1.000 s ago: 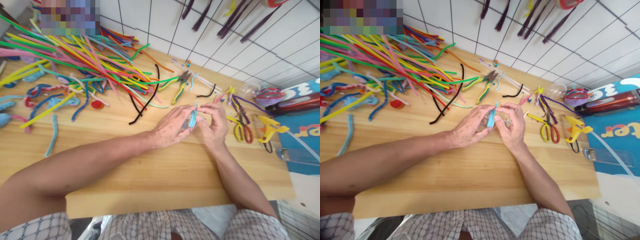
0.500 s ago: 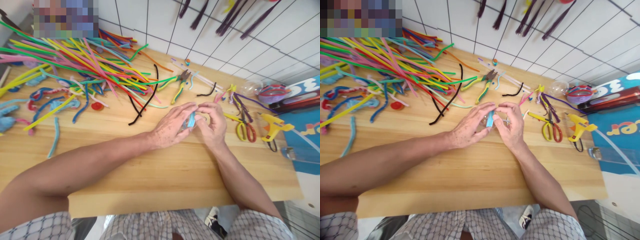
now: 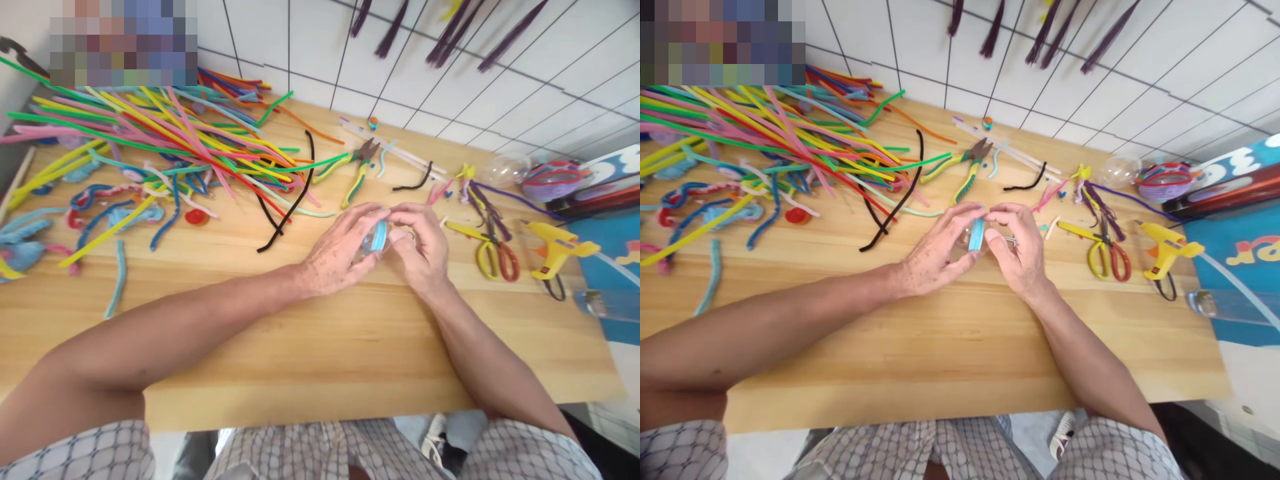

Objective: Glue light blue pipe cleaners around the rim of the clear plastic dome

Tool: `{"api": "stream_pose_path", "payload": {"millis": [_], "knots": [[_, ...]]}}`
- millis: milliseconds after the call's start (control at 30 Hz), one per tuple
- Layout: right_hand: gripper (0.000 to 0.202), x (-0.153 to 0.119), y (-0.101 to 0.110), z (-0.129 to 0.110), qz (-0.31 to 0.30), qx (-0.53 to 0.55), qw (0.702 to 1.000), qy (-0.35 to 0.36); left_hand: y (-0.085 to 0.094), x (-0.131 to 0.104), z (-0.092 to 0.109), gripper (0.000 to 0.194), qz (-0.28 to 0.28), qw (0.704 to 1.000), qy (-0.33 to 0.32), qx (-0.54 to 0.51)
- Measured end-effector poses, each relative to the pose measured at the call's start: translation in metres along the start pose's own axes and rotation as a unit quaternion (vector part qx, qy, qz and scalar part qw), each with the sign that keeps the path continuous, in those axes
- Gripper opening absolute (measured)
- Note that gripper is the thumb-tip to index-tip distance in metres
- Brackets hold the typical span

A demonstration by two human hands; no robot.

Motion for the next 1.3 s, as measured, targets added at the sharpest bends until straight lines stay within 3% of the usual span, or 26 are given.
{"api": "stream_pose_path", "payload": {"millis": [200,600,1100,1300], "knots": [[0.02,-0.002,-0.004,0.001,-0.011,0.026,1.0,-0.014,-0.001,0.001,0.001,0.062,0.015,1.0,-0.015,0.009],[0.021,-0.006,-0.008,0.01,-0.014,0.137,0.981,-0.137,0.001,0.0,0.003,0.067,0.006,1.0,-0.014,0.014],[0.025,-0.005,-0.012,0.005,-0.016,0.171,0.969,-0.178,-0.002,-0.002,-0.002,0.058,0.026,0.998,0.036,0.048],[0.02,-0.006,-0.012,0.004,-0.004,0.176,0.971,-0.161,-0.002,0.0,-0.004,0.056,0.033,0.999,0.019,0.011]]}}
Point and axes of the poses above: each hand's wrist, its own x-axis towards the middle knuckle, its own y-axis out of the back of the hand, z = x × y, the point moved 3 cm from there along x, towards the middle knuckle, and after that the axes turned 6 degrees about x, right-handed, at the moved point
